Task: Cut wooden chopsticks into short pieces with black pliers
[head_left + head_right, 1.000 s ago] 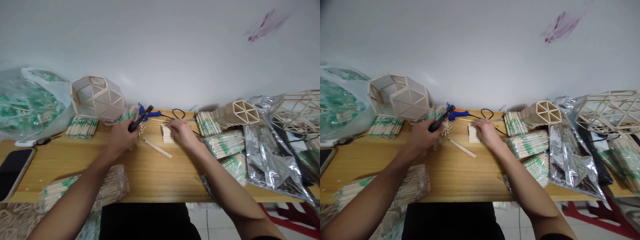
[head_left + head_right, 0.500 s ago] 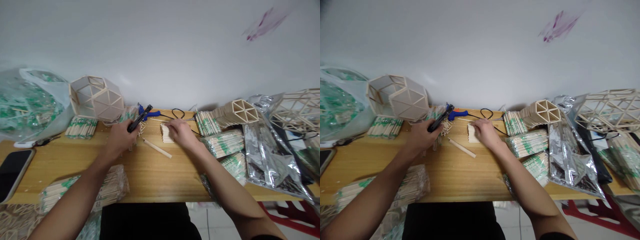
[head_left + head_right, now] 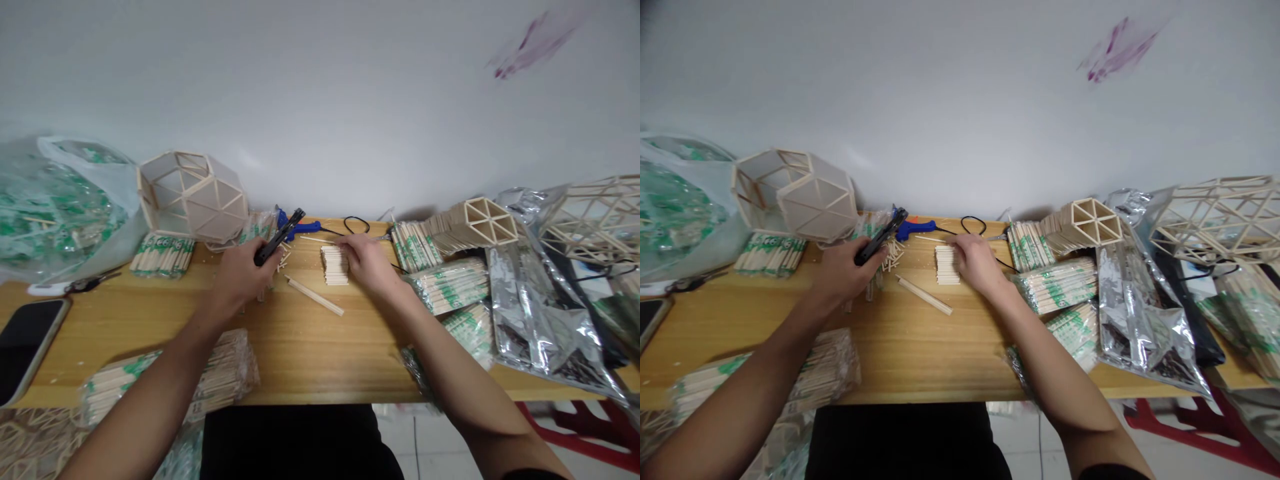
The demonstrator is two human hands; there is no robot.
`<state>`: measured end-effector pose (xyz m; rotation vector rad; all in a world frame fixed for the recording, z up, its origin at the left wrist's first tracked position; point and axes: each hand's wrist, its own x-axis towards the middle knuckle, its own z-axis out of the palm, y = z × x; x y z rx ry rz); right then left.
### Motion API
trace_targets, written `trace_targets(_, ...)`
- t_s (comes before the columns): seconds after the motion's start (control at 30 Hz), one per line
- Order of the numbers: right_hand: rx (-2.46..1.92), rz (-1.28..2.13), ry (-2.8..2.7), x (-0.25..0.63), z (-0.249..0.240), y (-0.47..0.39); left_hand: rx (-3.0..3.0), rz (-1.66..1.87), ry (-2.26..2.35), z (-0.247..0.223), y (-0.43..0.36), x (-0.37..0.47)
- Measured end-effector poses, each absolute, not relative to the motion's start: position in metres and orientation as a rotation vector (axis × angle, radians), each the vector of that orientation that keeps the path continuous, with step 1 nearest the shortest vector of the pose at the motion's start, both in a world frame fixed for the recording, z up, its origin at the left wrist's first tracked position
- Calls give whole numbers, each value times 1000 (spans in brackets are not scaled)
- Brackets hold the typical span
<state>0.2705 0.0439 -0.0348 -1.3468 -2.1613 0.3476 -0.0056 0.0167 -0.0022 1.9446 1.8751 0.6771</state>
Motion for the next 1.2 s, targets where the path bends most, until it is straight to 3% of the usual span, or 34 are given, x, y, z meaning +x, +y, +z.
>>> trace_targets(0.3,-1888,234,-2064,290,-34,53,1929,829,1695,1,12,-9)
trace_targets(0.53,-2014,245,-2122,284,-37,55,1919,821,1728,2,13,-8)
trace_targets(0.87,-1625,216,-1903,287,-39,54,1812,1036,1748,-4,12,-8)
trace_targets(1.03,-1305,510,-1568,274,-25,43,1586,1210,1524,-15,18,-10)
trace_targets(1.2,-1005,959,-1290,256,-8,28,1662,1109,1434,-20,19,-10)
